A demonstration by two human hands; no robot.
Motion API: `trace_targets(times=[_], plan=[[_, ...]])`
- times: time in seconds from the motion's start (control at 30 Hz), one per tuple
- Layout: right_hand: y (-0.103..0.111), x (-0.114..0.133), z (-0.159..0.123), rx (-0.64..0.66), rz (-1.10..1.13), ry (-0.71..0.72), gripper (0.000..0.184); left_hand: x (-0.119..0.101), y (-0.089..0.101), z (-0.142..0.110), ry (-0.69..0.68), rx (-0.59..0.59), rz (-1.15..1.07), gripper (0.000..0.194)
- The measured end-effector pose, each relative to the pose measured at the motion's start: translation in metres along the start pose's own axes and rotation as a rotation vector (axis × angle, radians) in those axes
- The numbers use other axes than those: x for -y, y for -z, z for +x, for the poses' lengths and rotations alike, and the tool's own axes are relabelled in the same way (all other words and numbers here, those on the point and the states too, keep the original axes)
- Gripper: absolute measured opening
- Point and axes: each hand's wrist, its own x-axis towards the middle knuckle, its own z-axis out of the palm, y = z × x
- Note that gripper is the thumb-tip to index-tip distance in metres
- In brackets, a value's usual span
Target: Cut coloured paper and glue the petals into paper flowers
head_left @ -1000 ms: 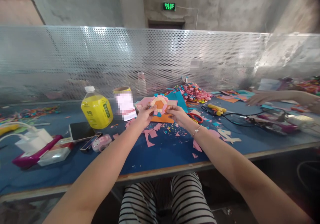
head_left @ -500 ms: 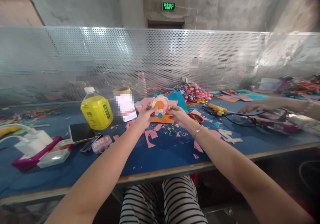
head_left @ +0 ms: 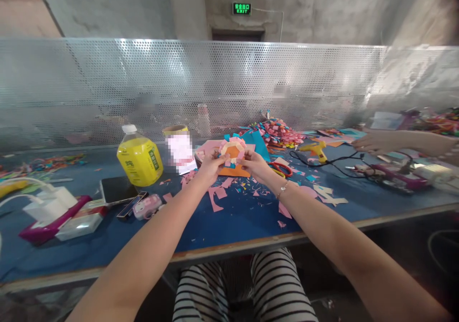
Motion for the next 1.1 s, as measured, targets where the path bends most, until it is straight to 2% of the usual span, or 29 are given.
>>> trace_targets(times=[0.1,0.2,0.3,0.37,0.47,0.53,0.63,0.8,1.1], plan=[[0.003,0.0,0.001,-0.016,-0.143,0.117,0.026,0.001,-0.001,0.0,-0.051,-0.003,0.087,0.032],[0.006,0.002,-0.001,-0.049,-0.402,0.314,0.016,0.002,-0.002,-0.001,-0.158,-0.046,0.226,0.029],[0.009,0.003,-0.003,-0.048,-0.629,0.469,0.009,0.002,-0.004,-0.002,-0.204,-0.033,0.363,0.021],[0.01,0.005,-0.003,-0.035,-0.732,0.562,0.007,-0.001,-0.005,-0.003,-0.251,-0.026,0.431,0.015],[0.01,0.01,-0.005,-0.025,-0.847,0.702,0.014,-0.007,-0.005,-0.005,-0.428,-0.083,0.534,0.013],[0.01,0.015,-0.007,-0.025,-0.887,0.778,0.019,-0.012,-0.007,-0.01,-0.545,-0.064,0.612,0.014],[0.011,0.021,-0.012,-0.023,-0.9,0.878,0.023,-0.02,-0.014,-0.019,-0.637,0.029,0.674,0.016],[0.013,0.027,-0.017,0.026,-0.889,0.968,0.02,-0.027,-0.024,-0.03,-0.666,-0.002,0.722,0.017],[0.012,0.028,-0.018,-0.028,-0.923,1.12,0.03,-0.023,-0.021,-0.028,-0.809,-0.004,0.776,0.015]])
